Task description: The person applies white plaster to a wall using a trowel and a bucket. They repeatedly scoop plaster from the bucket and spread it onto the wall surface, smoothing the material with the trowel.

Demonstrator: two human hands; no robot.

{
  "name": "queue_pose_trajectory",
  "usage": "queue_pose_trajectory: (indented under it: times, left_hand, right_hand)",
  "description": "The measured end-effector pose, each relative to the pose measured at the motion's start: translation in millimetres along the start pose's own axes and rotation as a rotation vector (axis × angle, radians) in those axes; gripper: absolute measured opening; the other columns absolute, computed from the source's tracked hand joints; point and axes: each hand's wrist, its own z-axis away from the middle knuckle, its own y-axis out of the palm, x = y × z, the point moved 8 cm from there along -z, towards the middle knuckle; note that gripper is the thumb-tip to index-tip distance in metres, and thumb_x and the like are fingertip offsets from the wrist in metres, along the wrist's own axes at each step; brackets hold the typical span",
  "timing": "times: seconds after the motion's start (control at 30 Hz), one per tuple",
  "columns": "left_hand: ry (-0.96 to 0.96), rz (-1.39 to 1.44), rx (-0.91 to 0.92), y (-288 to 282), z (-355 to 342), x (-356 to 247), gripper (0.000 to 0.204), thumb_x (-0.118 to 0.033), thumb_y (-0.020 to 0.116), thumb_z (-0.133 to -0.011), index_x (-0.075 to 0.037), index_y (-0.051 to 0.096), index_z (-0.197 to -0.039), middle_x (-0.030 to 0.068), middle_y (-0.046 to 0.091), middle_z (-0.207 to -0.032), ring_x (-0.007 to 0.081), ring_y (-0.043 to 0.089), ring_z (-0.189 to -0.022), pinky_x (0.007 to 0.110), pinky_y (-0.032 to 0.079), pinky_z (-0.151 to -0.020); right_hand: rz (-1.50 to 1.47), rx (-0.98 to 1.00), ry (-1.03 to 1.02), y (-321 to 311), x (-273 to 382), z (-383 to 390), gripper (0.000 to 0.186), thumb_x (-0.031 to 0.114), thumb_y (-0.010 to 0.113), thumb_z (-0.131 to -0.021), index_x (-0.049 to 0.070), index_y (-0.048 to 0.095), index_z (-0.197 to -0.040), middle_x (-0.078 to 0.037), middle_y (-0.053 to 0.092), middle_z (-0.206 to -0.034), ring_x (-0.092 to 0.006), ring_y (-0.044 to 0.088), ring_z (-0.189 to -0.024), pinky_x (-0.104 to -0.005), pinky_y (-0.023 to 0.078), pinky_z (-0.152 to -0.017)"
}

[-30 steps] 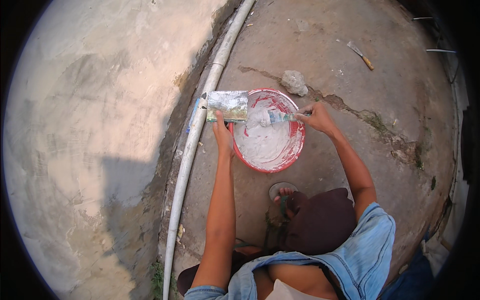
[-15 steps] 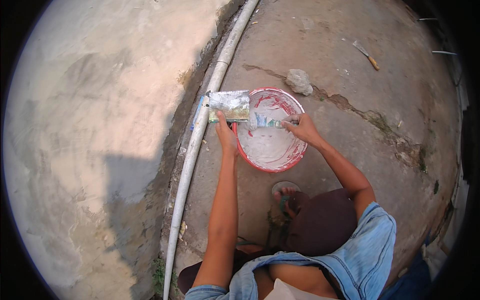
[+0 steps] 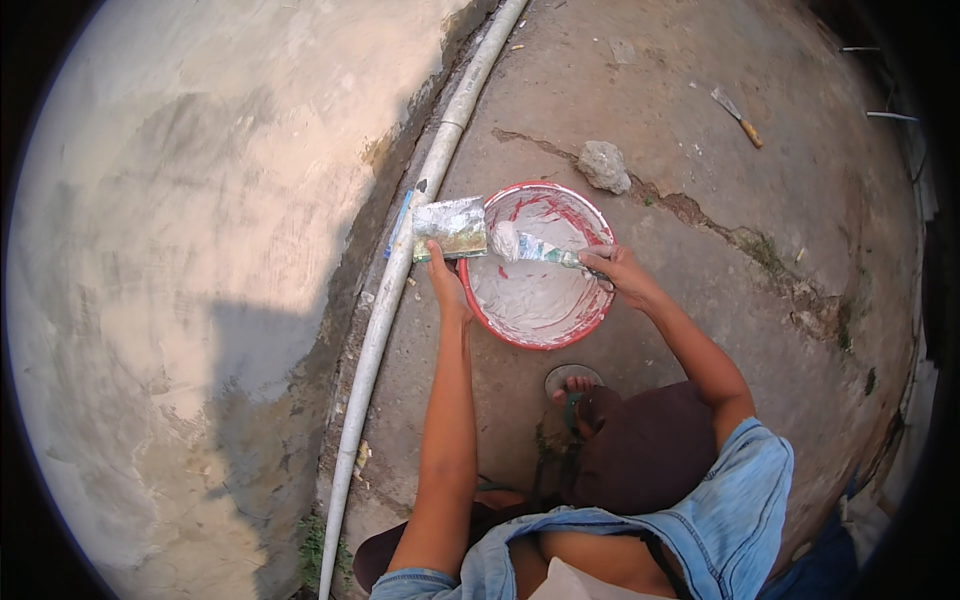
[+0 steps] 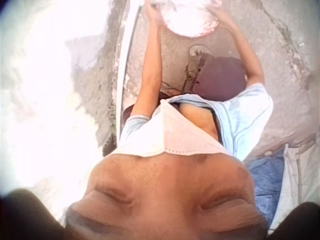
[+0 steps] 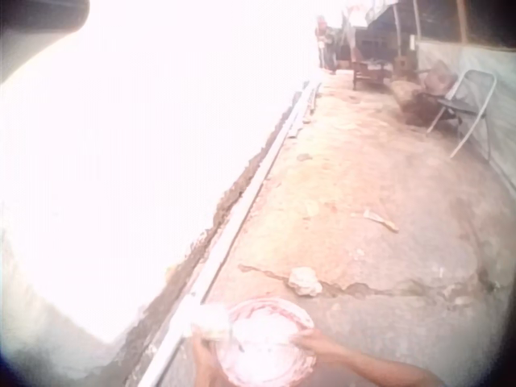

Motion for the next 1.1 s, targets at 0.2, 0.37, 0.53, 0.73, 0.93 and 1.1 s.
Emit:
queue_pose_trajectory:
  times: [0.2,0.37,0.53,0.73,0.93,1.1]
  left_hand:
    - [-0.083,0.134,0.039,-31.8,0.7,22.6,0.061,-0.047,0.048,-0.102,0.000,0.043,-0.140,0.0112,0.052,-0.137,0.0224,0.053,-0.122,0.038,0.041,-0.105]
    - [0.022,-0.145,-0.157,-83.4,1.7,18.1,0.058,-0.042,0.050,-0.102,0.000,0.042,-0.142,0.0119,0.051,-0.139,0.0221,0.050,-0.126,0.038,0.035,-0.110]
    - [0.046,-0.274,0.079,-43.6,15.2,-53.9,0.055,-0.034,0.051,-0.102,-0.002,0.037,-0.145,0.0118,0.053,-0.136,0.0213,0.057,-0.118,0.040,0.046,-0.100]
    - [0.038,-0.482,0.160,-11.2,38.7,-63.6,0.048,-0.024,0.053,-0.102,-0.003,0.039,-0.142,0.0107,0.058,-0.127,0.0184,0.062,-0.106,0.033,0.052,-0.084]
    - [-0.029,-0.328,-0.027,-65.6,44.8,-64.3,0.038,-0.023,0.053,-0.101,0.000,0.053,-0.131,0.0088,0.063,-0.120,0.0154,0.063,-0.102,0.030,0.049,-0.088]
    - [-0.106,0.156,-0.144,-123.2,55.4,-19.9,0.042,-0.027,0.051,-0.102,-0.002,0.051,-0.135,0.0082,0.061,-0.127,0.0211,0.061,-0.111,0.039,0.049,-0.097]
  right_hand:
    - [0.036,0.074,-0.049,-19.9,29.2,34.6,0.027,0.027,0.073,-0.089,0.006,0.072,-0.107,0.006,0.062,-0.074,-0.0007,0.046,-0.055,-0.0186,0.029,-0.045]
    - [0.041,0.171,-0.105,-18.7,50.1,49.1,0.032,0.027,0.072,-0.090,0.006,0.069,-0.113,0.005,0.063,-0.075,-0.0008,0.048,-0.056,-0.0173,0.032,-0.046]
    - [0.031,0.192,-0.172,-11.4,81.7,65.3,0.034,0.026,0.072,-0.090,0.006,0.067,-0.117,0.003,0.064,-0.079,-0.0011,0.050,-0.057,-0.0171,0.034,-0.046]
    - [0.043,0.194,-0.240,0.3,93.3,63.9,0.032,0.024,0.073,-0.089,0.006,0.068,-0.115,0.003,0.066,-0.084,-0.0022,0.051,-0.059,-0.0189,0.036,-0.048]
    - [0.473,0.008,-0.379,1.2,98.3,75.1,0.026,0.017,0.071,-0.088,0.005,0.070,-0.111,-0.003,0.070,-0.088,-0.0141,0.062,-0.074,-0.0292,0.049,-0.065]
    - [1.158,-0.128,-0.765,26.9,84.0,74.9,0.020,0.014,0.072,-0.084,0.006,0.073,-0.102,-0.014,0.070,-0.089,-0.0318,0.067,-0.079,-0.0389,0.052,-0.069]
